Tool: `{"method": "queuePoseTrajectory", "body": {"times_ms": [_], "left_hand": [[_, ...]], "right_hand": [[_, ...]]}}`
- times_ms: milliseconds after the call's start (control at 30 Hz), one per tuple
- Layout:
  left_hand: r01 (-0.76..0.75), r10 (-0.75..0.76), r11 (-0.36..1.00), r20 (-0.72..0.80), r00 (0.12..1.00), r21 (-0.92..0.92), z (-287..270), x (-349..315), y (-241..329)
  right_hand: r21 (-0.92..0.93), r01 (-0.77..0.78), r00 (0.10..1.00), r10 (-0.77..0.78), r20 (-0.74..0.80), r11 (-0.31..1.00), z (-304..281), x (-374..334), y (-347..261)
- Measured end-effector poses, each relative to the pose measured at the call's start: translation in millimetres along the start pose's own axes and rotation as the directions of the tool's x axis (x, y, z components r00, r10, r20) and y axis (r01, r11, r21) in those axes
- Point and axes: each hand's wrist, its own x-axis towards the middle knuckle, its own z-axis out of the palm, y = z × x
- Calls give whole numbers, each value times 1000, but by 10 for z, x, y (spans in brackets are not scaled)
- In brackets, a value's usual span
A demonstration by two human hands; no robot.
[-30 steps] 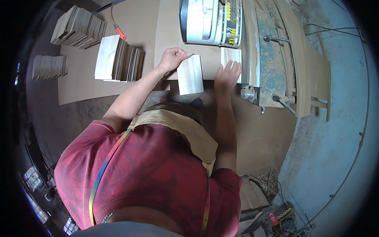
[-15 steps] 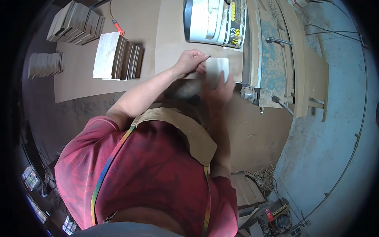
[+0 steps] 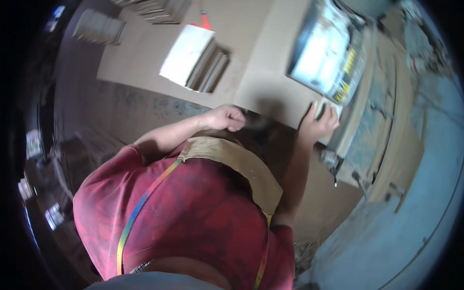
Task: Sanding the edges of small wooden blocks using a stationary belt sander.
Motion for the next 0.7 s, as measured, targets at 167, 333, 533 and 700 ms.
{"method": "queuePoseTrajectory", "body": {"times_ms": [167,333,533,700], "left_hand": [[254,-438,885,-514,737,-390,-877,-1492,-106],[-285,20,949,-873,488,-137,-1645,-1747,892],[21,156,961,-602,783,277,-1726,-1152,1311],[151,146,899,-608,781,410,-1667,-1185,1309]], "right_hand": [[517,-190,768,-201,608,835,-176,2,-1599],[321,-610,252,-207,945,724,170,344,-2784],[105,-689,163,12,987,717,378,264,-3483],[120,-716,233,74,970,688,347,208,-3530]]}}
